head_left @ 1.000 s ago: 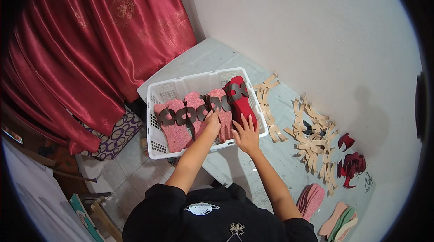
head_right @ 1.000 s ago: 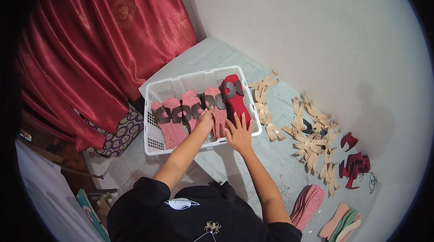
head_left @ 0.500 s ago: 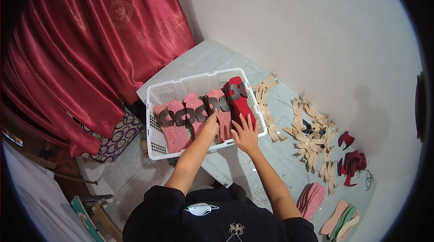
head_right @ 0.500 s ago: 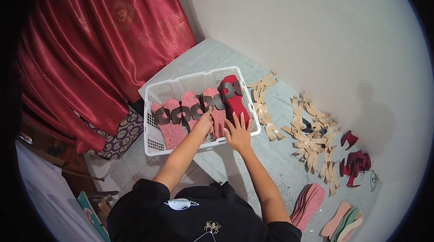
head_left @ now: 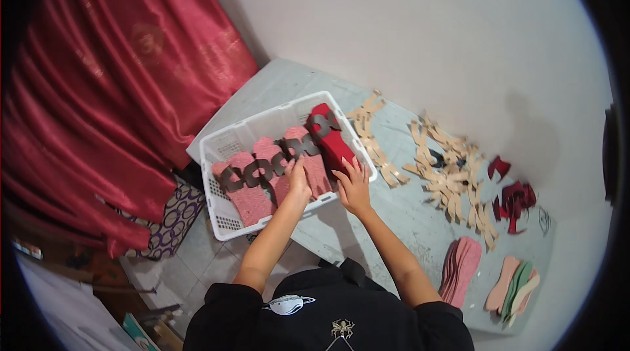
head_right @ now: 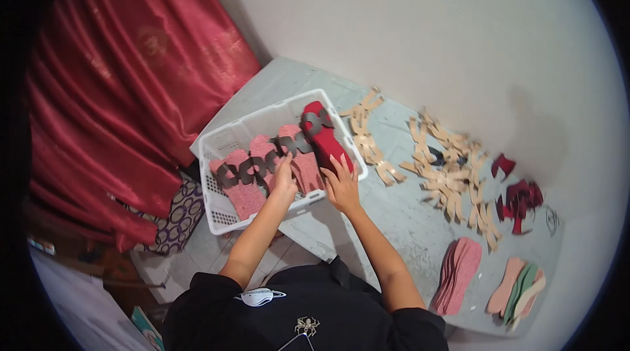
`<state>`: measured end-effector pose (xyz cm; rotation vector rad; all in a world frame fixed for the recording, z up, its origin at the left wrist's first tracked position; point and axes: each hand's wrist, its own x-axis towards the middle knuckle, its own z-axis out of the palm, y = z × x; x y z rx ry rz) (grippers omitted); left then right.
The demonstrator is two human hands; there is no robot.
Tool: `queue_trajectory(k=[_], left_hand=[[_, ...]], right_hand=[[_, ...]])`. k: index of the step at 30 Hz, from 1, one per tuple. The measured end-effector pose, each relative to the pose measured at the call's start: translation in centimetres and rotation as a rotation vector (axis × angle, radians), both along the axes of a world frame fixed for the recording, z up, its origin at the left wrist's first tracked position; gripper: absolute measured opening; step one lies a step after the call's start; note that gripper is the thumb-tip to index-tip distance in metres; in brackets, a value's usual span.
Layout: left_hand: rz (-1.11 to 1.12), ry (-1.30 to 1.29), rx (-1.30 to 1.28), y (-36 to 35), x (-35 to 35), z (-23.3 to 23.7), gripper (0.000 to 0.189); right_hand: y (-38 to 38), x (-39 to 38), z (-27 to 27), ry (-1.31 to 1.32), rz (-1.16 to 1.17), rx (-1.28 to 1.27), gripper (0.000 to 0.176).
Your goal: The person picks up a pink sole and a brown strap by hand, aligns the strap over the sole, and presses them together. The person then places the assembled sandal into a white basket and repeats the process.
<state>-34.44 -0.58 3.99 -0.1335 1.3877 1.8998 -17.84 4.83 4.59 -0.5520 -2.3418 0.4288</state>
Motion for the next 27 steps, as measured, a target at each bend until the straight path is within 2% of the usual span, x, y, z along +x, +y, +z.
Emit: queue_trajectory(k=[1, 2, 3, 5, 6, 7, 9, 10, 11, 13, 14, 15, 16, 17, 19, 21, 23, 24, 27], left_hand=[[0.044, 0.21, 0.077, 0.7, 0.5, -1.6, 0.054], [0.135, 0.337, 0.113, 1.0, 3.0, 0.8, 0.037], [0.134, 0.521, 0.06, 1.4, 4.2, 0.7, 0.035], [-0.046, 0.763, 0.052, 1.6, 7.1, 1.8, 0.034], [-0.043, 0.834, 0.226, 2.5, 8.5, 1.4, 0.032], [-0.12, 0.999, 0.141, 2.4, 10.0, 2.2, 0.031], [-0.264, 1.115, 0.076, 2.3, 13.7, 3.9, 0.031], [-0.272, 1.17, 0.23, 3.0, 15.2, 2.8, 0.031], [-0.343, 1.201, 0.213, 3.1, 16.8, 2.1, 0.031], [-0.56, 1.135, 0.297, 2.7, 20.4, 0.9, 0.032], [-0.598, 1.129, 0.324, 2.4, 22.1, 0.6, 0.032], [-0.752, 1.098, 0.367, 1.9, 23.8, 0.3, 0.033], [-0.902, 1.064, 0.406, 1.4, 25.3, 0.0, 0.034], [-0.934, 1.056, 0.428, 0.9, 26.5, -0.9, 0.034], [-1.22, 0.92, 0.463, 0.5, 28.9, -3.2, 0.04], [-1.306, 0.931, 0.491, -0.2, 30.6, -4.1, 0.04], [-1.511, 0.773, 0.405, -0.7, 32.1, -4.2, 0.04], [-1.54, 0.688, 0.387, -0.9, 32.7, -4.3, 0.04], [-1.592, 0.658, 0.376, -1.4, 33.7, -4.2, 0.039]], right_hand=[[-0.3, 0.9, -0.5, -0.006, -0.043, -0.007, 0.033], [-0.6, 2.0, -1.3, 0.059, -0.055, -0.081, 0.035], [-0.8, 3.3, -2.0, 0.125, -0.069, -0.152, 0.038], [-1.4, 6.7, -3.0, 0.113, -0.146, -0.171, 0.039], [-1.8, 8.5, -3.3, 0.096, -0.194, -0.191, 0.039], [-2.3, 10.2, -3.6, 0.081, -0.243, -0.212, 0.038], [-3.1, 13.9, -4.3, 0.074, -0.358, -0.221, 0.035], [-3.7, 15.8, -4.5, 0.042, -0.419, -0.24, 0.034], [-4.3, 17.5, -4.4, 0.013, -0.478, -0.26, 0.032], [-5.5, 21.1, -4.6, -0.018, -0.63, -0.162, 0.025], [-6.1, 23.1, -4.8, 0.054, -0.662, -0.249, 0.023], [-6.8, 24.7, -5.2, 0.13, -0.688, -0.333, 0.021], [-7.5, 25.8, -5.0, 0.178, -0.805, -0.202, 0.019], [-8.2, 27.2, -4.9, 0.178, -0.842, -0.198, 0.019], [-9.9, 30.1, -4.6, 0.113, -1.054, -0.099, 0.019], [-11.2, 32.5, -4.5, 0.08, -1.172, -0.072, 0.019], [-12.5, 34.6, -4.3, -0.009, -1.394, 0.001, 0.019], [-13.1, 35.5, -4.5, -0.065, -1.463, -0.013, 0.021], [-13.9, 37.7, -6.0, -0.092, -1.531, 0.006, 0.024]])
